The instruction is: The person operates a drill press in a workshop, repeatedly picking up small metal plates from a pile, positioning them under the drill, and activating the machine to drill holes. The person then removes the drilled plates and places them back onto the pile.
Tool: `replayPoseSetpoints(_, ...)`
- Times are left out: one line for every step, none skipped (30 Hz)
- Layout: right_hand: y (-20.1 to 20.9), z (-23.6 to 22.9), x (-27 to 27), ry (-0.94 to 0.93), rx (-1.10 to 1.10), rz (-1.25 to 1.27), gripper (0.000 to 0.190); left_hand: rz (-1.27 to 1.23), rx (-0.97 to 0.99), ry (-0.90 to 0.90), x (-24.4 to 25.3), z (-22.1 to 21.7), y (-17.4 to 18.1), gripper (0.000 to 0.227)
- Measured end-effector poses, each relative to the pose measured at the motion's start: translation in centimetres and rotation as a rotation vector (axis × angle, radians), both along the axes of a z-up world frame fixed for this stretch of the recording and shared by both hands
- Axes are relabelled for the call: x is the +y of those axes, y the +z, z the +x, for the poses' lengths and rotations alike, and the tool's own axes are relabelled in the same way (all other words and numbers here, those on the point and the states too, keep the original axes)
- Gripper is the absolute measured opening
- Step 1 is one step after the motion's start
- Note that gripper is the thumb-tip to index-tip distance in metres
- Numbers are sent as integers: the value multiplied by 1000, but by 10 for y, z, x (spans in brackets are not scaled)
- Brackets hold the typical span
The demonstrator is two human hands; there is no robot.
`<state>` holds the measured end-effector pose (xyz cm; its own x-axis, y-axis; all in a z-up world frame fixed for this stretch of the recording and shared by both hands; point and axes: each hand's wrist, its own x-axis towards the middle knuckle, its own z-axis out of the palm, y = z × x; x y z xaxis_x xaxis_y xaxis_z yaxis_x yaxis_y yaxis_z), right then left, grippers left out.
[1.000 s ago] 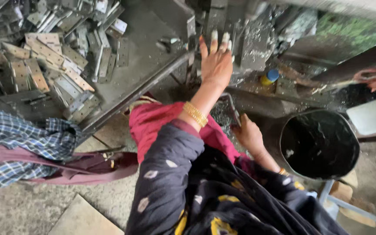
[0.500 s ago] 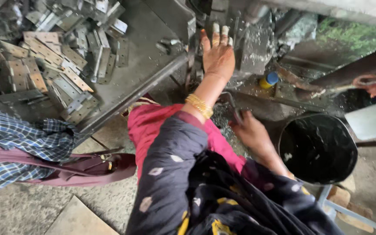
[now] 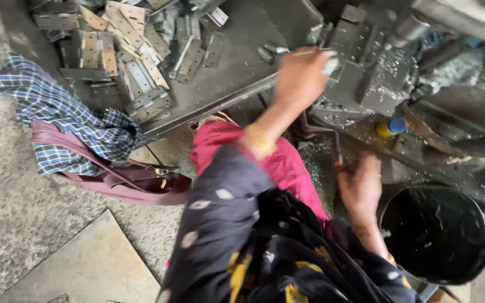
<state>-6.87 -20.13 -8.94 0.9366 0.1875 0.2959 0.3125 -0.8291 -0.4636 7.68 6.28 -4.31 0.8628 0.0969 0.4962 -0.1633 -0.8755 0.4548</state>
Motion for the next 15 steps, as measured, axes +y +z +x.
replayPoseSetpoints(15,2,-2,7,-72,81,51,-54,20,67,24,-7,-3,30)
replayPoseSetpoints(31,2,-3,8,-138,158,52,71,35,186,50,-13,-7,30)
replayPoseSetpoints(45,5,0,32,-144,133,47,197,51,304,83,-16,-10,32)
replayPoseSetpoints(59,9,4,56,-150,105,43,147,69,430,115,-19,-14,28)
replayPoseSetpoints(71,10,9,81,-156,78,39,342,155,609,142,-21,-18,38)
replayPoseSetpoints(80,11,14,53,-97,127,39,466,63,850,164,-21,-21,61)
replayPoseSetpoints(87,11,18,27,-37,175,40,581,-32,1090,179,-20,-24,84)
replayPoseSetpoints(91,11,20,2,25,220,40,429,119,963,188,-21,-28,67)
replayPoseSetpoints(94,12,21,4,-10,155,40,273,264,832,191,-22,-32,52)
replayPoseSetpoints(94,12,23,10,-43,94,41,117,402,702,193,-23,-35,37)
replayPoseSetpoints(93,13,23,16,-77,34,41,237,343,569,193,-22,-37,36)
replayPoseSetpoints(91,11,22,15,-58,51,39,353,296,432,190,-27,-41,36)
replayPoseSetpoints(88,9,20,14,-40,68,36,279,333,411,187,-29,-45,34)
replayPoseSetpoints(86,12,19,2,-39,87,34,205,349,381,184,-19,-43,34)
replayPoseSetpoints(85,15,19,16,-51,84,38,131,365,351,183,-7,-40,35)
